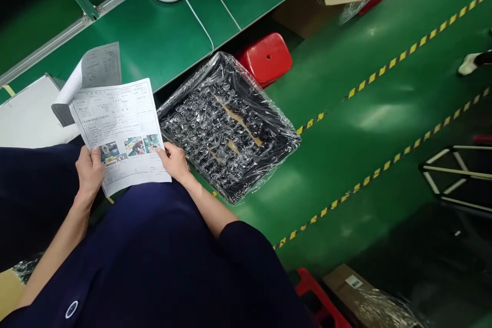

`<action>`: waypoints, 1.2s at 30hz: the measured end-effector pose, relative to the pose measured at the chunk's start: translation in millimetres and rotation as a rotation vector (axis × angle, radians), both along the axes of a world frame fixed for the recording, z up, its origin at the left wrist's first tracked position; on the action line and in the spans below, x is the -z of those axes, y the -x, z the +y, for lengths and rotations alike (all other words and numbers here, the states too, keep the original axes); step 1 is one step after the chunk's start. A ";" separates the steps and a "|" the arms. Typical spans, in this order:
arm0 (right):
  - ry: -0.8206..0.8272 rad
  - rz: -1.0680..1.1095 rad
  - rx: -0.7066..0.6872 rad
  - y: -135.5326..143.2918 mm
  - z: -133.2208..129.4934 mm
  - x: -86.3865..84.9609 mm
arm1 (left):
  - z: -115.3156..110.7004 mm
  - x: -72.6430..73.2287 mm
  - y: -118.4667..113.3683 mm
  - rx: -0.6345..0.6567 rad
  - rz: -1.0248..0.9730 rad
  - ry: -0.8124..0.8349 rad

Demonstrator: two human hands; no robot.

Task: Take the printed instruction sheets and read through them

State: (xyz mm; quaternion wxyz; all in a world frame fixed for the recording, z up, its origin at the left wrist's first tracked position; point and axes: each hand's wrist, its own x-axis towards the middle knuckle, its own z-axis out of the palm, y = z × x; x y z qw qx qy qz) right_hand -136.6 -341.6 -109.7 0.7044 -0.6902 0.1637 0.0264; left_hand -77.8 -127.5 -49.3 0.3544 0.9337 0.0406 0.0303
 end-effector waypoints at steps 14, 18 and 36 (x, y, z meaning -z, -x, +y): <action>0.050 -0.109 0.220 -12.5 -40.3 -1.2 | -27.5 4.7 -19.1 -0.091 0.147 0.790; 0.091 -0.156 0.228 -20.8 -51.6 -8.1 | -35.3 -1.5 -20.4 -0.069 0.168 0.899; 0.177 -0.129 0.192 -39.3 -66.1 -23.8 | -41.0 -12.4 -19.2 -0.113 0.128 1.029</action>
